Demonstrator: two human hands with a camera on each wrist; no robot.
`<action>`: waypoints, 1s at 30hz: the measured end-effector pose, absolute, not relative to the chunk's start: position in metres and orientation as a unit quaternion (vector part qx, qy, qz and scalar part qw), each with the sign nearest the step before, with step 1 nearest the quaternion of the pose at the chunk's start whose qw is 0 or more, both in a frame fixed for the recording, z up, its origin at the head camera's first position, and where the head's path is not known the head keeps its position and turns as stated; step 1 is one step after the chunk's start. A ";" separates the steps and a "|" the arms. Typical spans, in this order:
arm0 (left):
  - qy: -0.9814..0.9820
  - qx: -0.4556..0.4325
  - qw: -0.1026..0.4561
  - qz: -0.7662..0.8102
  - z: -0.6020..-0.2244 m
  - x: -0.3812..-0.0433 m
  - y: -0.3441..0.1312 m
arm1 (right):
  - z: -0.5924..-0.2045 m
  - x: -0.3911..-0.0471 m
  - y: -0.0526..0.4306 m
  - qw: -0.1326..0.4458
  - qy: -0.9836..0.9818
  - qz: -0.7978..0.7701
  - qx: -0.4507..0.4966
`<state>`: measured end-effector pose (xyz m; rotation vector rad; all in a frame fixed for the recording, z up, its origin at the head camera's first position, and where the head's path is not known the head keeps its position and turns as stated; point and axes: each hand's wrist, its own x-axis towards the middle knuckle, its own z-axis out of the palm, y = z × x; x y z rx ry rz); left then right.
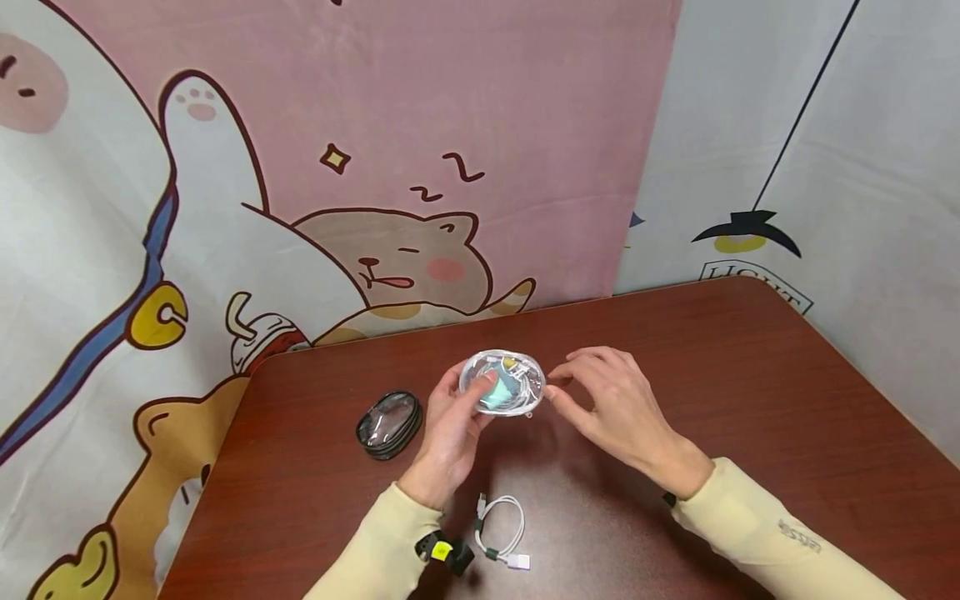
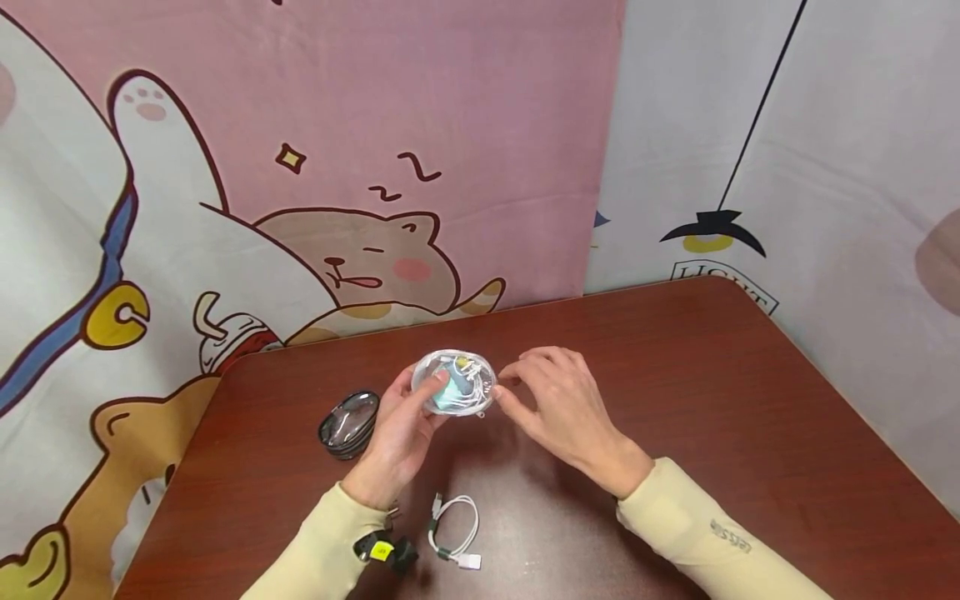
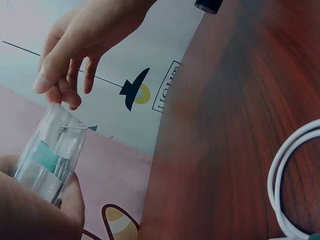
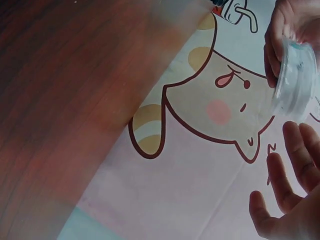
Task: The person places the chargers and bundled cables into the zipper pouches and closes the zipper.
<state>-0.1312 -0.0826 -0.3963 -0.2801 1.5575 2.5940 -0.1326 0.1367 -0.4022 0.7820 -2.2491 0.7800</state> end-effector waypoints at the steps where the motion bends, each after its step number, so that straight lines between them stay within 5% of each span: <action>1: 0.515 -0.090 0.055 0.851 -0.397 -0.131 -0.083 | -0.402 -0.133 0.137 0.311 -0.854 0.295 0.294; 14: 0.572 -0.060 0.102 0.812 -0.403 -0.132 -0.090 | -0.405 -0.132 0.137 0.258 -0.884 0.290 0.261; 30: 0.578 -0.052 0.118 0.806 -0.404 -0.134 -0.092 | -0.399 -0.137 0.130 0.035 -0.887 0.419 0.193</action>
